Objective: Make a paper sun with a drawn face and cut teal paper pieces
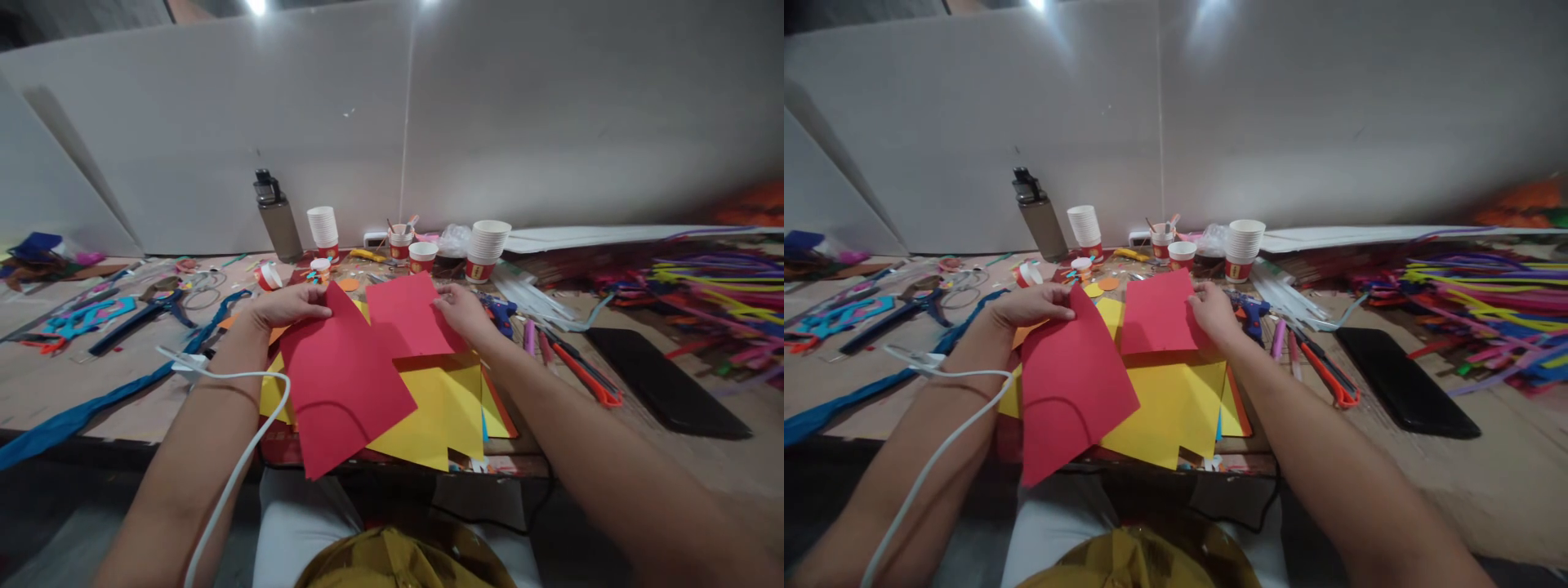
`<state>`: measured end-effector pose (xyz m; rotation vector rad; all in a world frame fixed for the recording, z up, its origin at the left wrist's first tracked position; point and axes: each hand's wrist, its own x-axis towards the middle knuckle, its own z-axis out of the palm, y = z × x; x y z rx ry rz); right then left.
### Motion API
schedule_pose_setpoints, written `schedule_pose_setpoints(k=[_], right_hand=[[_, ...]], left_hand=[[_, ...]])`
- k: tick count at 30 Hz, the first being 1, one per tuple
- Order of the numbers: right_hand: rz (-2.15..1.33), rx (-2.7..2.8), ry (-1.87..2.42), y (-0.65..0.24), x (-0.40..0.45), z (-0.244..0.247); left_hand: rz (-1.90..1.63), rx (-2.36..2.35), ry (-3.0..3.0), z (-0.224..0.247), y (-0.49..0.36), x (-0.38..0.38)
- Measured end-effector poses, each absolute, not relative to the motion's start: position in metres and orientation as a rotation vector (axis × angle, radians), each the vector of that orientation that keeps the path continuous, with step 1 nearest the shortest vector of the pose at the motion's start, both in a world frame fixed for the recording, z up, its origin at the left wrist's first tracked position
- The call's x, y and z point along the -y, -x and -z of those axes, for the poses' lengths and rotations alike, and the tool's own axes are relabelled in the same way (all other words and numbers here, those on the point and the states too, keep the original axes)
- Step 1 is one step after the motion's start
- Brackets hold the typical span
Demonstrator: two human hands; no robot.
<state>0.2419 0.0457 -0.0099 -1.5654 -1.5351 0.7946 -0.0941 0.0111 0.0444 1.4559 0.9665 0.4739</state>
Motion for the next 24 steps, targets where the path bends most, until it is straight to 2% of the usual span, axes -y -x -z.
schedule_pose_setpoints(k=[7, 12, 15, 18, 24], right_hand=[[-0.993, 1.788, 1.441, -0.219, -0.008, -0.007], [-1.026, 1.974, 1.380, -0.215, 0.005, -0.009], [-0.924, 1.951, 1.369, -0.217, 0.005, -0.017], [-0.978, 1.935, 1.337, -0.217, 0.007, -0.025], [-1.201, 1.928, 1.402, -0.208, 0.020, -0.020]], left_hand=[[-0.873, -0.953, -1.389, -0.046, 0.081, -0.011], [-0.721, -1.030, -1.493, -0.046, 0.074, -0.012], [-0.589, -1.079, -1.664, -0.044, 0.061, -0.014], [-0.517, -1.134, -1.840, -0.039, 0.046, -0.015], [-0.712, -1.076, -1.552, -0.030, 0.032, -0.013]])
